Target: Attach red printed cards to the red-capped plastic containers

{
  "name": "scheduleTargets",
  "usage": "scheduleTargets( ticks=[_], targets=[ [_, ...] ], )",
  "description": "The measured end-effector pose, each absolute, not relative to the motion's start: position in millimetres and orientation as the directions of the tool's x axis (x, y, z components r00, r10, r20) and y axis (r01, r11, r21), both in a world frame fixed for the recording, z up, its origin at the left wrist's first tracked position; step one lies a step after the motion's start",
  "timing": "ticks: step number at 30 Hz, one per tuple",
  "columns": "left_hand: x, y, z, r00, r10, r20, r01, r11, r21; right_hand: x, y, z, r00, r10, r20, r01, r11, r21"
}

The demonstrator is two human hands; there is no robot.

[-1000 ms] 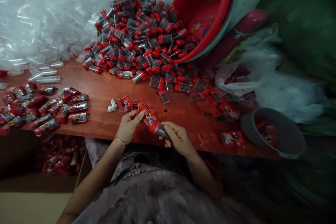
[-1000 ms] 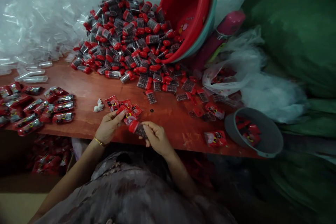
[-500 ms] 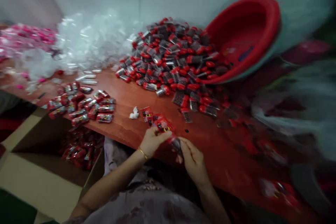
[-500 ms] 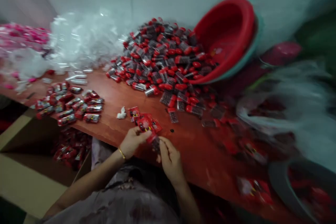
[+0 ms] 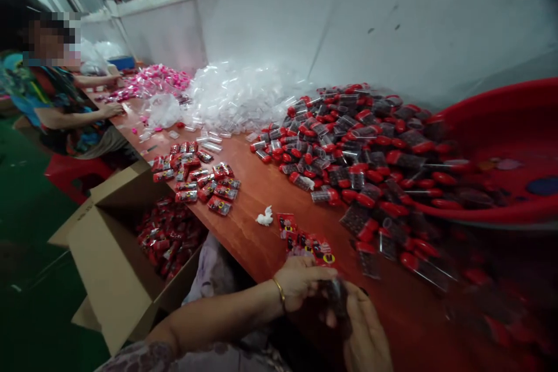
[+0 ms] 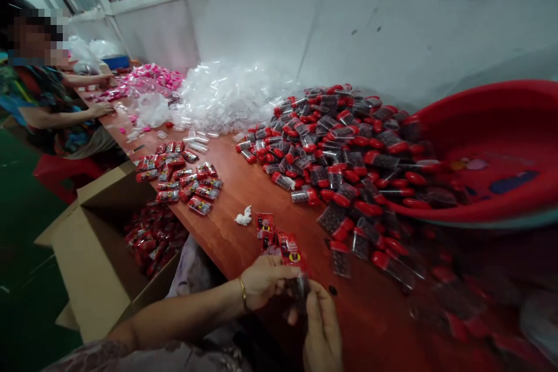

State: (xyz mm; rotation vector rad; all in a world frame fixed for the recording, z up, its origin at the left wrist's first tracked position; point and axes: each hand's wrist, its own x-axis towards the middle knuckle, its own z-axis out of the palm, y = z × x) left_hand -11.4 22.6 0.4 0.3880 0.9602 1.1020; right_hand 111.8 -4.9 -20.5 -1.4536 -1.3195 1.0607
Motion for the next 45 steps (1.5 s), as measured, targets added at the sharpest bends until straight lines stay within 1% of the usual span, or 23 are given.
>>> scheduleTargets(
  ticks=[3,6,8,10,13,15,17,20,22,25,29,33,35,37,41,43,45],
  targets=[
    [-14.5,22.7,5.0,0.083,0.911,-0.403,-0.565,0.376,0.734,111.6,-8.1,-15.8,0.057,0.994,-0.096,0.269,-0.108,-0.957],
    [-17.8,19.0,12.1,0.097,0.932,-0.349,-0.535,0.344,0.771,104.4,-11.5,-8.7,0.114,0.993,-0.042,0.312,-0.076,-0.947],
    [-22.0,19.3,15.4,0.098,0.935,-0.340,-0.519,0.340,0.784,97.7,-12.3,-6.8,0.103,0.995,-0.005,0.261,-0.032,-0.965],
    [-26.3,23.5,16.6,0.079,0.934,-0.349,-0.532,0.336,0.777,92.4,-11.7,-8.4,0.080,0.997,0.011,0.223,-0.007,-0.975],
    [-29.3,31.0,15.8,0.078,0.918,-0.388,-0.562,0.362,0.744,88.3,-11.4,-13.3,0.065,0.997,0.029,0.239,0.012,-0.971],
    [-28.5,32.3,14.3,0.083,0.906,-0.415,-0.535,0.392,0.748,86.3,-12.3,-15.4,0.062,0.998,0.018,0.230,0.003,-0.973],
    [-26.2,30.0,12.1,0.082,0.909,-0.409,-0.482,0.396,0.782,83.8,-12.9,-15.9,0.056,0.998,-0.020,0.163,-0.029,-0.986],
    [-21.8,23.6,7.3,0.058,0.929,-0.364,-0.444,0.351,0.824,80.3,-11.4,-15.1,0.037,0.995,-0.088,-0.003,-0.088,-0.996],
    [-19.0,20.0,3.5,0.017,0.941,-0.337,-0.476,0.304,0.825,79.6,-9.0,-14.3,0.018,0.994,-0.112,-0.088,-0.110,-0.990],
    [-15.7,16.6,-3.1,-0.016,0.951,-0.309,-0.534,0.253,0.807,80.4,-5.3,-12.9,-0.001,0.993,-0.116,-0.133,-0.115,-0.984],
    [-13.2,11.6,-11.6,0.052,0.945,-0.323,-0.495,0.305,0.814,78.2,-3.0,-10.2,0.027,0.993,-0.119,-0.128,-0.114,-0.985],
    [-16.1,10.0,-9.0,0.009,0.954,-0.301,-0.474,0.269,0.838,75.9,-2.4,-6.7,0.082,0.991,-0.105,-0.047,-0.101,-0.994],
    [-18.6,12.4,-3.0,-0.003,0.950,-0.314,-0.514,0.268,0.815,78.5,-1.5,-5.8,0.057,0.995,-0.087,-0.006,-0.087,-0.996],
    [-20.2,15.4,2.6,0.009,0.943,-0.333,-0.549,0.283,0.787,82.5,0.7,-6.4,0.004,0.996,-0.085,-0.009,-0.085,-0.996],
    [-20.1,16.3,5.5,0.119,0.925,-0.361,-0.551,0.364,0.751,84.0,8.7,-13.7,-0.031,0.992,-0.120,-0.054,-0.122,-0.991],
    [-21.2,14.5,3.2,0.161,0.910,-0.381,-0.561,0.402,0.723,79.3,14.0,-18.9,-0.013,0.996,-0.085,-0.006,-0.085,-0.996],
    [-27.0,13.5,0.6,0.184,0.886,-0.425,-0.560,0.450,0.696,74.9,20.8,-22.5,0.001,1.000,-0.009,0.119,-0.009,-0.993]
  ],
)
